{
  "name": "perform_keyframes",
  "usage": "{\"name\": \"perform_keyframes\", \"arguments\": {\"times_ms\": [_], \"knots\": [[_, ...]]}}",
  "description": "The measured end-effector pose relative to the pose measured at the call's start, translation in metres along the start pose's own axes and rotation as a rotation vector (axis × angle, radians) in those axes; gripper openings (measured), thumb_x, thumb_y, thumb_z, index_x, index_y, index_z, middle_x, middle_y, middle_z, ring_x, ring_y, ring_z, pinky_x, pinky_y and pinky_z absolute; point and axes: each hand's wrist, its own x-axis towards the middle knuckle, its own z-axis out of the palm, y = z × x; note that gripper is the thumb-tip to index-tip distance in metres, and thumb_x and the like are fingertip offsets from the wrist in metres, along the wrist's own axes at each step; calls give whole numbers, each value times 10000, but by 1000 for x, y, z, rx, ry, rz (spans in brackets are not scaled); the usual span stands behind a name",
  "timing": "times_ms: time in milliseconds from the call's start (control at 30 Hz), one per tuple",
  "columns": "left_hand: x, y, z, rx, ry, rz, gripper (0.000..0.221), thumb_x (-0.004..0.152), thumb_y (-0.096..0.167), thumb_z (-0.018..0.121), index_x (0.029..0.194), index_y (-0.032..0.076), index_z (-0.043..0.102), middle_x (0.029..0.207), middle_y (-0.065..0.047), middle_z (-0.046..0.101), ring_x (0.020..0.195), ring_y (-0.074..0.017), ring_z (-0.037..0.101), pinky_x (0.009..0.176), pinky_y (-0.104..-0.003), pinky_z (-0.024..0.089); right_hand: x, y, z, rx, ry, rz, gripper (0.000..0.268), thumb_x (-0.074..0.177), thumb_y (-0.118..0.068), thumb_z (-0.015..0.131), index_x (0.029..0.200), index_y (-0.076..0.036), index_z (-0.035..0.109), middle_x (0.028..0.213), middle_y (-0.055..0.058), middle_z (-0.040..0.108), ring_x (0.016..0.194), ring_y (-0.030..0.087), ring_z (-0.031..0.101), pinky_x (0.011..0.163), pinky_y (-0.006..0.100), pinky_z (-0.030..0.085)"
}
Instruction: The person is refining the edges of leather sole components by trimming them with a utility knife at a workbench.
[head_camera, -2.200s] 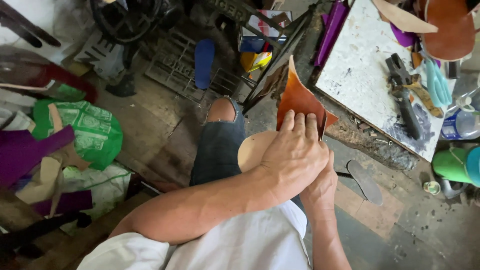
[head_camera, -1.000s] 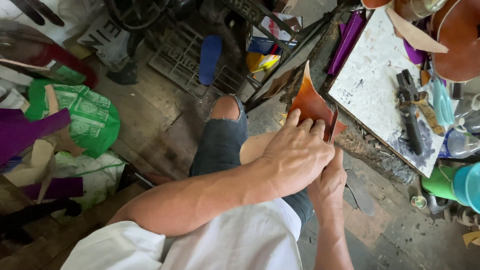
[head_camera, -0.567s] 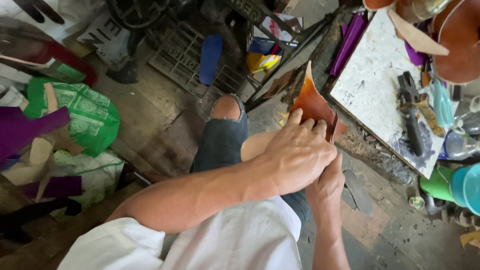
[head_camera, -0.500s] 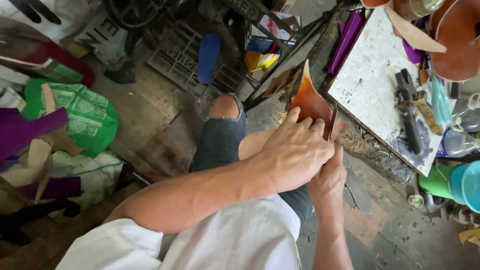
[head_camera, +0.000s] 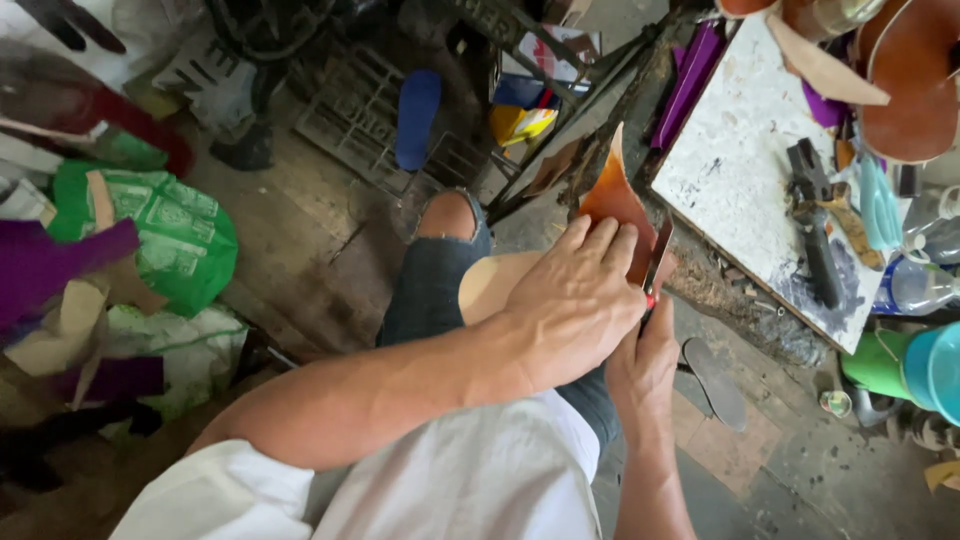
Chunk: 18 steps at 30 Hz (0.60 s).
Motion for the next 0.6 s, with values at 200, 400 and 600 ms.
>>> {"name": "perform_keyframes", "arguments": {"times_ms": [200, 400, 600], "knots": [[4, -15, 11, -106, 14, 50, 216, 835, 183, 615, 872, 79, 801, 1207, -319, 636, 1118, -459, 615, 1017, -548, 398, -5, 64, 15, 27, -13, 61, 233, 1070, -356, 449, 1077, -133, 515, 762, 215, 602, 750, 465, 596, 655, 531, 460], [7, -14, 0, -97, -133, 32, 228, 855, 199, 639, 969, 109, 815, 1340, -352, 595, 1301, -508, 558, 1120, -577, 341, -6, 50, 10, -1, -14, 48, 283, 1086, -411, 480, 1049, -132, 510, 727, 219, 566, 734, 458, 591, 650, 522, 447], [7, -14, -11, -118, -154, 44, 242, 883, 134, 585, 949, 122, 818, 1341, -352, 598, 1321, -501, 552, 1134, -581, 345, 10, 49, 6, -63, -8, 7, 258, 1066, -383, 491, 1032, -128, 471, 742, 239, 570, 777, 529, 563, 668, 552, 429]]}}
